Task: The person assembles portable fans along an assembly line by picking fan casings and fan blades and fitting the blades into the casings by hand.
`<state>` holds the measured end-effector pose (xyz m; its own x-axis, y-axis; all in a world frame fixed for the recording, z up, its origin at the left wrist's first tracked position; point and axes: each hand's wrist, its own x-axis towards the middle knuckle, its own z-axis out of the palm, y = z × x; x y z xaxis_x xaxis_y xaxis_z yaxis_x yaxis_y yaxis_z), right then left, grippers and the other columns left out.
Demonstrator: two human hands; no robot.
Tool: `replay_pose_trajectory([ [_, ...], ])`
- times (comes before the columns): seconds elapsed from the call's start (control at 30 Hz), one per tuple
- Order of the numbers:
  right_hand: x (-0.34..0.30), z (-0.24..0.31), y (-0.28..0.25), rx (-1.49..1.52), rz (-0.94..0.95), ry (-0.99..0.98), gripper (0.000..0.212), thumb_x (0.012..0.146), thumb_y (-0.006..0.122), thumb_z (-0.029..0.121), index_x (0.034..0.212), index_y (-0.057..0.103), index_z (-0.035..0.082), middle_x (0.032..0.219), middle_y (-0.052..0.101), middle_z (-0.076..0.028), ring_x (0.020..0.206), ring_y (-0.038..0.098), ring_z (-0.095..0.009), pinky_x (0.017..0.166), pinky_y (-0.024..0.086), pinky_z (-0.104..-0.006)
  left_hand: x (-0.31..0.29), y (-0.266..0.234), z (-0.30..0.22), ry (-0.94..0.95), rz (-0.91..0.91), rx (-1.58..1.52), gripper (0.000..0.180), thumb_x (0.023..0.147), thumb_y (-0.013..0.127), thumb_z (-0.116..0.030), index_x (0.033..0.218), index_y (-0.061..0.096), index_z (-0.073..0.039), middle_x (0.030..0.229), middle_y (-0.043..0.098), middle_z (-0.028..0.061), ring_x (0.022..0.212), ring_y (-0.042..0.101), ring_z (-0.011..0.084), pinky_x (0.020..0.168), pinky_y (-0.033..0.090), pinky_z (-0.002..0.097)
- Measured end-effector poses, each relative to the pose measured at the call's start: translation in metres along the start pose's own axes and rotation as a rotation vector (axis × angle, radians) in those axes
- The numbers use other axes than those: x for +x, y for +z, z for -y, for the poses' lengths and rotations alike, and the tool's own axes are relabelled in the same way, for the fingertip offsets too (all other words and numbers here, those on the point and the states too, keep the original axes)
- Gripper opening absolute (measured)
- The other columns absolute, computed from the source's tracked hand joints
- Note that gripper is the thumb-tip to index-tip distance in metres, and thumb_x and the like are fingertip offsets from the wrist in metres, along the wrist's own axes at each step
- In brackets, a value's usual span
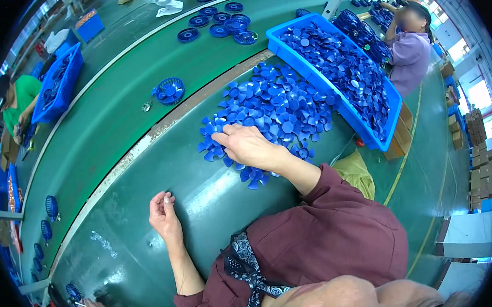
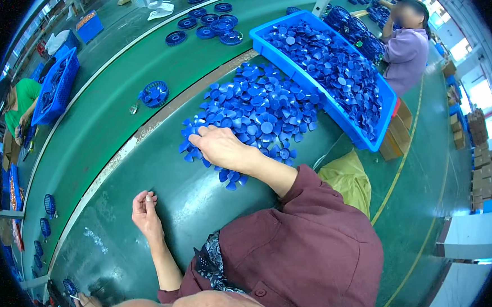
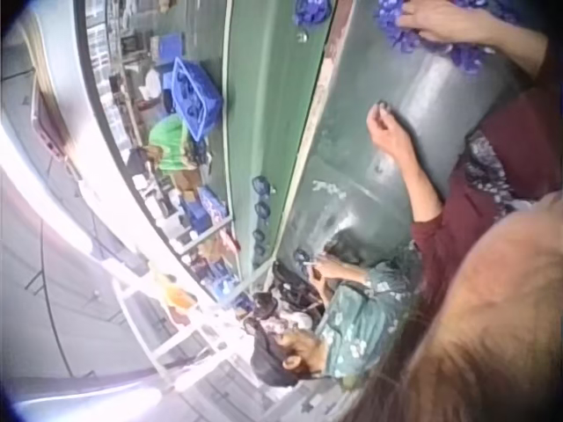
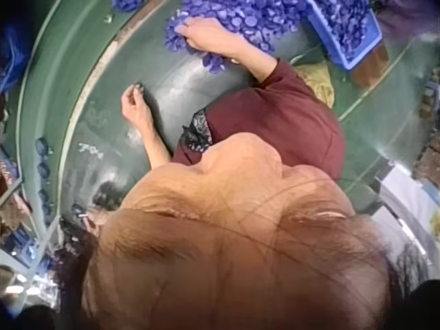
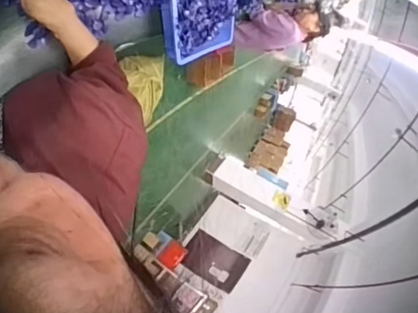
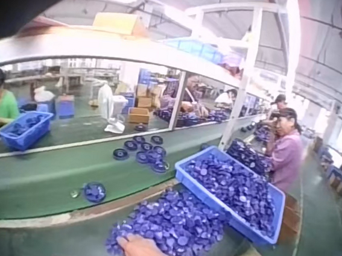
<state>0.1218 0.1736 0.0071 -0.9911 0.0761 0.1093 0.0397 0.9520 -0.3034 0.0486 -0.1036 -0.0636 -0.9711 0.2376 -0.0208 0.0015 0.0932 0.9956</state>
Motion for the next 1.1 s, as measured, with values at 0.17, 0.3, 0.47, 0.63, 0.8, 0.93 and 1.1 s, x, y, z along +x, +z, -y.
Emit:
replay_pose_trajectory([
  [0.17, 0.025, 0.015, -0.032, 0.255, -0.009, -0.197, 0.039, 0.080, 0.065, 0.014, 0.118, 0.057, 0.008, 0.094, 0.059, -0.013, 0.093, 0.059, -0.034, 0.077, 0.048, -0.0438, 0.002, -0.004, 0.000, -0.001, 0.009, 0.005, 0.017, 0.095, 0.058, -0.010, 0.108, 0.059, 0.002, 0.097, 0.065, 0.0068, 0.085, 0.061, 0.0111, 0.078, 0.050, 0.0248],
  [0.3, 0.097, 0.013, -0.017, 0.593, 0.182, -0.321, 0.043, 0.076, 0.070, 0.017, 0.113, 0.062, 0.000, 0.082, 0.064, -0.011, 0.073, 0.061, -0.021, 0.069, 0.049, -0.0337, 0.001, -0.007, 0.001, -0.014, 0.020, 0.052, 0.018, 0.095, 0.058, -0.010, 0.108, 0.059, 0.002, 0.097, 0.065, 0.0070, 0.086, 0.061, 0.0120, 0.079, 0.050, 0.0254],
  [0.47, 0.187, -0.020, 0.048, 0.771, 0.165, -0.087, 0.041, 0.073, 0.076, 0.018, 0.108, 0.066, -0.001, 0.082, 0.068, -0.008, 0.075, 0.062, -0.013, 0.069, 0.051, -0.0290, -0.004, -0.011, 0.007, 0.003, 0.002, 0.068, 0.017, 0.094, 0.058, -0.010, 0.106, 0.061, 0.003, 0.093, 0.066, 0.0068, 0.084, 0.062, 0.0123, 0.078, 0.050, 0.0263],
  [0.63, 0.212, -0.058, 0.038, 0.527, -0.214, -0.026, 0.036, 0.079, 0.072, 0.024, 0.107, 0.068, 0.001, 0.094, 0.071, -0.011, 0.081, 0.065, -0.016, 0.073, 0.052, -0.0310, -0.010, -0.013, 0.007, 0.078, -0.026, 0.243, 0.019, 0.092, 0.061, -0.013, 0.105, 0.062, 0.001, 0.091, 0.068, 0.0082, 0.084, 0.064, 0.0137, 0.077, 0.052, 0.0274],
  [0.8, 0.101, 0.023, -0.031, 0.620, 0.145, -0.146, 0.029, 0.085, 0.065, 0.020, 0.108, 0.065, 0.001, 0.087, 0.066, -0.003, 0.076, 0.057, -0.009, 0.068, 0.047, -0.0258, -0.002, -0.006, 0.022, 0.153, -0.070, 0.211, 0.022, 0.091, 0.062, -0.017, 0.107, 0.062, -0.002, 0.092, 0.068, 0.0080, 0.083, 0.063, 0.0146, 0.075, 0.052, 0.0296],
  [0.93, -0.007, 0.083, 0.001, 0.688, 0.235, -0.297, 0.041, 0.075, 0.073, 0.005, 0.114, 0.062, 0.004, 0.096, 0.064, -0.010, 0.070, 0.062, -0.017, 0.065, 0.051, -0.0285, 0.000, -0.005, -0.003, 0.122, -0.050, 0.153, 0.021, 0.091, 0.062, -0.017, 0.105, 0.062, -0.002, 0.087, 0.066, 0.0076, 0.078, 0.062, 0.0132, 0.070, 0.052, 0.0300],
  [1.1, -0.019, 0.105, 0.060, 0.272, 0.139, -0.402, 0.051, 0.072, 0.077, 0.014, 0.118, 0.059, 0.003, 0.091, 0.056, -0.014, 0.087, 0.058, -0.034, 0.076, 0.048, -0.0429, -0.003, -0.008, -0.007, 0.044, -0.042, -0.039, 0.019, 0.092, 0.059, -0.015, 0.102, 0.061, 0.000, 0.083, 0.065, 0.0067, 0.075, 0.062, 0.0128, 0.068, 0.052, 0.0294],
])
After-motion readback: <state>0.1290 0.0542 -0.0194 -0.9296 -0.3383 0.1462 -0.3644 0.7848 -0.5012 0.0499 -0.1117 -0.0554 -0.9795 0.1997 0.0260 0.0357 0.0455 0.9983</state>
